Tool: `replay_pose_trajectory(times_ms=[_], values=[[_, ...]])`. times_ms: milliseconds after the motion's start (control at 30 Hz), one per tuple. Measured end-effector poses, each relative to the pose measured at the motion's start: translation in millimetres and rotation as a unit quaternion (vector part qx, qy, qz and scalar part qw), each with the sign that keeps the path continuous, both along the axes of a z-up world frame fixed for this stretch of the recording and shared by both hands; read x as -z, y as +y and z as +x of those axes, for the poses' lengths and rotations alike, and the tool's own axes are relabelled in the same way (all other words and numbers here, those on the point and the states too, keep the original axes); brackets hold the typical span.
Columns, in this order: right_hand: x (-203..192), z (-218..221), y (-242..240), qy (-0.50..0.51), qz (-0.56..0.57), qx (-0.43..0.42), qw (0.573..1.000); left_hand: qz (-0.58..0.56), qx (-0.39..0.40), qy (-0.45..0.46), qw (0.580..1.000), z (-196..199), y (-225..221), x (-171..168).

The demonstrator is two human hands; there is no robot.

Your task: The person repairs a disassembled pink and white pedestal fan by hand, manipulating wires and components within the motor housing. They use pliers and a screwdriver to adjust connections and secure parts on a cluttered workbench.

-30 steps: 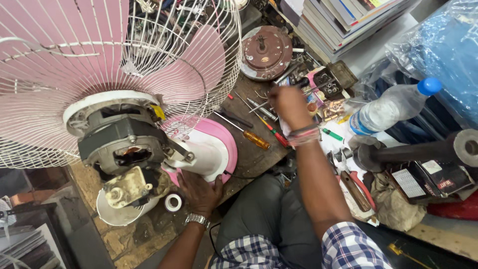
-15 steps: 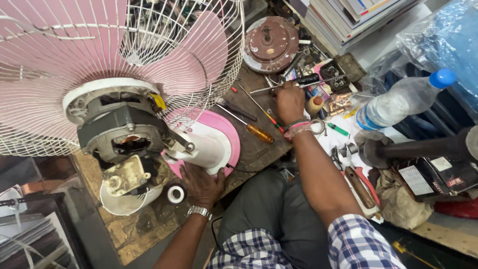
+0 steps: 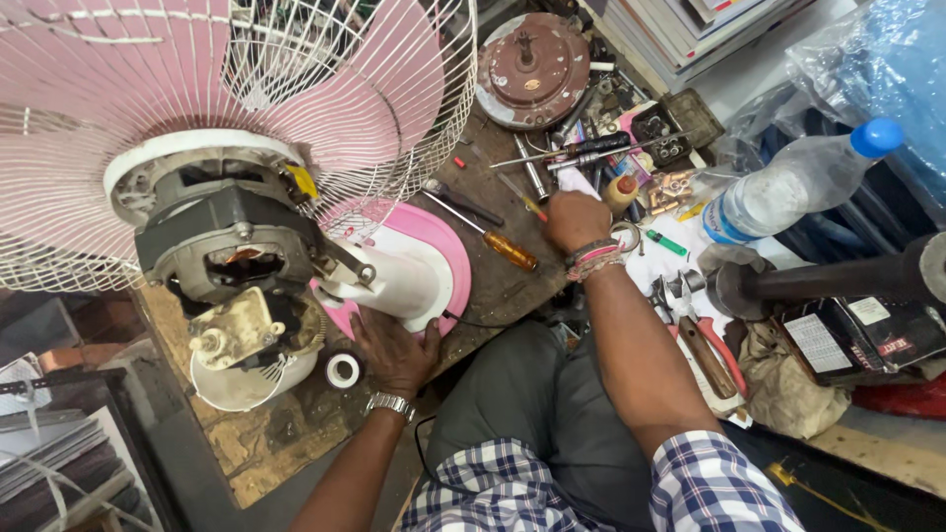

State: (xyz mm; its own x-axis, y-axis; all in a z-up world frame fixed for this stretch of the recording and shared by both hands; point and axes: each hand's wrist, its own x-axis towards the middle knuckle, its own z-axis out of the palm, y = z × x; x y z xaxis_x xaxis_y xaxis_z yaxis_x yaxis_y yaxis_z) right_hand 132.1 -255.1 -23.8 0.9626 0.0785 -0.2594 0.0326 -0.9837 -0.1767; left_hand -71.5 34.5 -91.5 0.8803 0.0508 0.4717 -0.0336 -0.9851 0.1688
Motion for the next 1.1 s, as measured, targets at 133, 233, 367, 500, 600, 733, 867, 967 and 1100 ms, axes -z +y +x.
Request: replay_pose_trajectory(times_ms=[133, 233, 367, 500, 600, 733, 867, 967, 1100], values=[[35, 1, -3, -0.144, 0.016, 0.012, 0.989, -0.005, 0.004, 0.012, 1.000, 1, -1, 1], [47, 3, -1, -0.188, 0.056, -0.024, 0.980, -0.014, -0.008, 0.031, 0.999, 1, -1, 0], [45, 3, 13, -0.126, 0.145, -0.098, 0.976, 0.002, -0.013, 0.028, 1.000, 0, -1, 2], [41, -3, 42, -0.097, 0.130, -0.121, 0.979, 0.004, -0.013, 0.037, 0.999, 1, -2, 0], [40, -2, 54, -0.154, 0.131, -0.140, 0.969, -0.009, -0.016, 0.054, 0.998, 3, -2, -5], [34, 9, 47, -0.138, 0.159, -0.071, 0.975, -0.025, -0.007, 0.045, 0.999, 4, -2, -7], [7, 7, 17, -0.122, 0.293, -0.050, 0.947, -0.026, -0.004, 0.034, 0.999, 1, -1, -1], [-19, -1, -5, -0.012, 0.320, 0.027, 0.947, -0.034, -0.001, 0.035, 0.999, 0, 1, 2], [-33, -5, -10, 0.047, 0.340, -0.021, 0.939, -0.026, 0.000, 0.025, 0.999, 0, -1, 1]])
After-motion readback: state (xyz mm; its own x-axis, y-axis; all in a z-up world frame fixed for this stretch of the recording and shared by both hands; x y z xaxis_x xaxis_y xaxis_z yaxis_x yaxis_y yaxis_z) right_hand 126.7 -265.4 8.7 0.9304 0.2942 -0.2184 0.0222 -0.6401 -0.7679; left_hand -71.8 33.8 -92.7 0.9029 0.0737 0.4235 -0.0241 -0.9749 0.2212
